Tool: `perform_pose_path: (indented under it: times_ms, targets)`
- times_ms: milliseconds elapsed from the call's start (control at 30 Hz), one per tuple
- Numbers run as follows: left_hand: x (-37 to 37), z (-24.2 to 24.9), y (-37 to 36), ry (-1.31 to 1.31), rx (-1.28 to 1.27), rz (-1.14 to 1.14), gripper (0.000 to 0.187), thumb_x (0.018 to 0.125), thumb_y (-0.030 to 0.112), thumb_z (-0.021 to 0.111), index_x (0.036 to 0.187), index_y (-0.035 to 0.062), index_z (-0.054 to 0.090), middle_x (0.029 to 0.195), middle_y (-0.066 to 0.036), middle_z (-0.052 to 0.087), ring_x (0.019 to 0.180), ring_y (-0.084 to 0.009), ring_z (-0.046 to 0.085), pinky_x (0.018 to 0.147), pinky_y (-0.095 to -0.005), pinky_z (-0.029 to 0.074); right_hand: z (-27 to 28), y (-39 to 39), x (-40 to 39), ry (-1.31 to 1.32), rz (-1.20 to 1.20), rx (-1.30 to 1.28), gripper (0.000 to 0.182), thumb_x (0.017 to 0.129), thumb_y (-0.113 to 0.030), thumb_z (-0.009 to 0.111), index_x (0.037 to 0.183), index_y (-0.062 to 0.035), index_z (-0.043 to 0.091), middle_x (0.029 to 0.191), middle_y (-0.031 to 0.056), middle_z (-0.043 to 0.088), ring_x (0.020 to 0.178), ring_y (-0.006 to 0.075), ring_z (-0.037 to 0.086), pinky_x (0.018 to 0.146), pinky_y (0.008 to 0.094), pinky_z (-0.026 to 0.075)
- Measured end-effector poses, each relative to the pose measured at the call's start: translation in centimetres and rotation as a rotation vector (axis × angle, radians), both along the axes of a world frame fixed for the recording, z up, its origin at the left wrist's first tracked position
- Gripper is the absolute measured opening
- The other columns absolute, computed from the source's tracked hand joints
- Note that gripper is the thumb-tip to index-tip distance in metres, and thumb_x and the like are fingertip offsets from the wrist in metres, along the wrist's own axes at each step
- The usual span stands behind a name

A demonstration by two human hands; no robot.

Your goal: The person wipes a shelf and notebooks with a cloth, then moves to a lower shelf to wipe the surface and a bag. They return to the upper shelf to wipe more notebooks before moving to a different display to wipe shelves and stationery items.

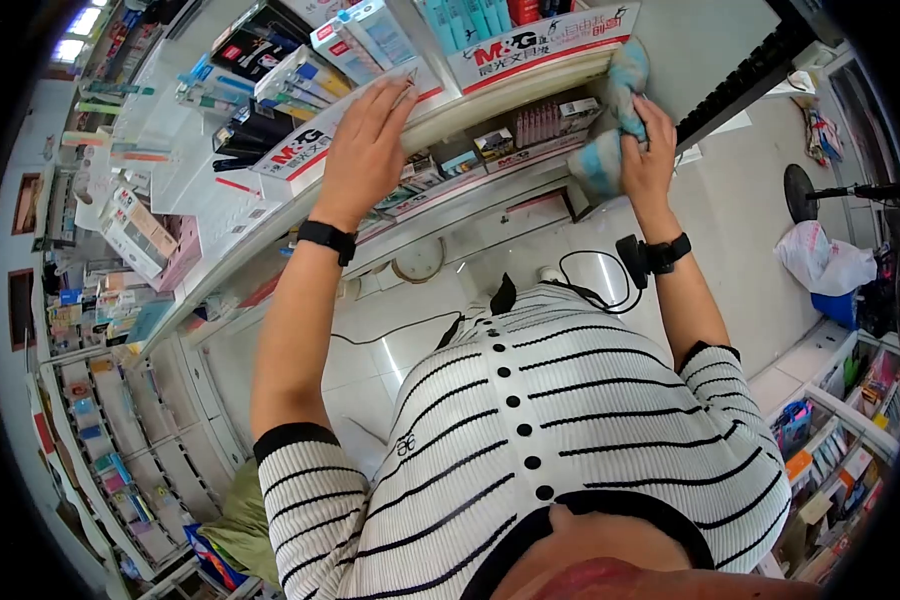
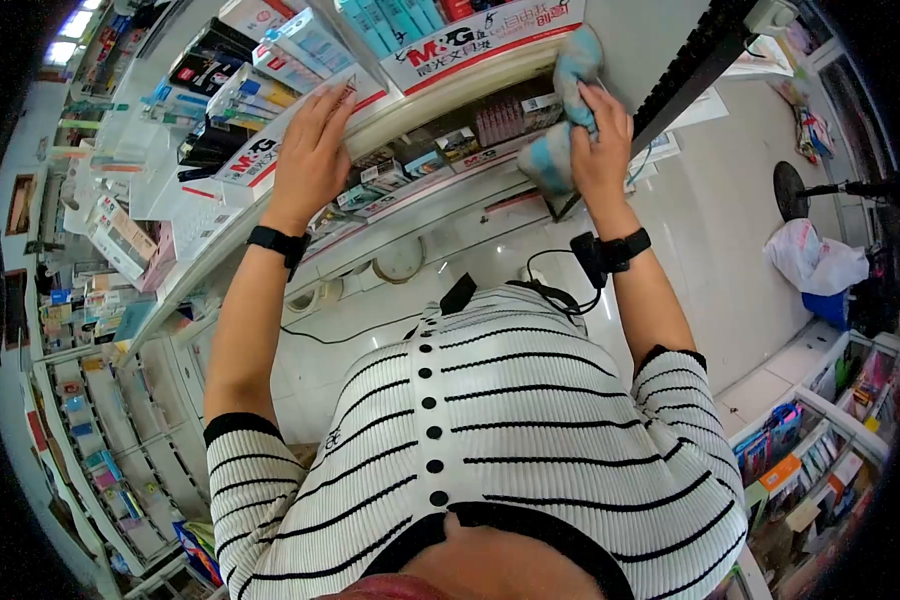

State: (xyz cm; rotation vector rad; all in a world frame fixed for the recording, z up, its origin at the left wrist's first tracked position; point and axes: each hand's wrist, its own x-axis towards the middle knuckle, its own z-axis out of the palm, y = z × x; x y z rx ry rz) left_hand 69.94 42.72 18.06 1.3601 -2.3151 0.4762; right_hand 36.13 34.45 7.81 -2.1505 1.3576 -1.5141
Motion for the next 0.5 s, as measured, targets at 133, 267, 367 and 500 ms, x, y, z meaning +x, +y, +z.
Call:
perform_pose_path:
  times_ms: [133, 267, 367, 500]
  targets:
    - [0.2, -1.9, 0.0, -0.024, 0.056, 0.007, 0.060, 0.068, -0.002, 0.060, 0.127, 0.0050, 0.050, 0.131, -0.011, 0.048, 0.123, -0.0325, 0.044, 0.104, -0.0445, 0.036, 1.2, -2.5, 2.7, -0.121, -0.069, -0.120, 0.051, 0.075, -0.002, 0.057, 0.125, -0.0135, 0.057, 0.119, 0.0156, 0.052, 0.108, 0.0334, 0.050, 0.096, 0.0391, 0.039]
    - [0.0, -2.8, -0.2, 0.000, 0.016, 0.031, 0.057, 0.070, 0.006, 0.062, 0.126, 0.0047, 0.051, 0.131, -0.009, 0.048, 0.124, -0.0278, 0.044, 0.106, -0.0452, 0.034, 1.0, -2.3, 6.8, -0.105, -0.068, 0.036, 0.053, 0.071, -0.006, 0.063, 0.123, -0.0153, 0.058, 0.113, 0.0171, 0.046, 0.103, 0.0347, 0.050, 0.090, 0.0400, 0.043]
    - [0.2, -3.6, -0.2, -0.054, -0.001, 0.062, 0.056, 0.073, 0.009, 0.063, 0.127, 0.0059, 0.051, 0.130, -0.009, 0.049, 0.123, -0.0300, 0.045, 0.105, -0.0453, 0.035, 1.8, 0.8, 10.2, 0.013, 0.137, 0.002, 0.056, 0.067, -0.007, 0.067, 0.121, -0.0168, 0.058, 0.109, 0.0163, 0.047, 0.102, 0.0345, 0.049, 0.087, 0.0411, 0.045]
    - [0.0, -4.0, -0.4, -0.062, -0.031, 0.061, 0.055, 0.074, 0.013, 0.064, 0.126, 0.0070, 0.052, 0.130, -0.008, 0.050, 0.123, -0.0281, 0.045, 0.106, -0.0444, 0.034, 2.7, 1.9, 11.4, 0.056, 0.295, 0.038, 0.058, 0.065, -0.008, 0.069, 0.120, -0.0221, 0.058, 0.107, 0.0145, 0.048, 0.102, 0.0342, 0.049, 0.085, 0.0419, 0.047]
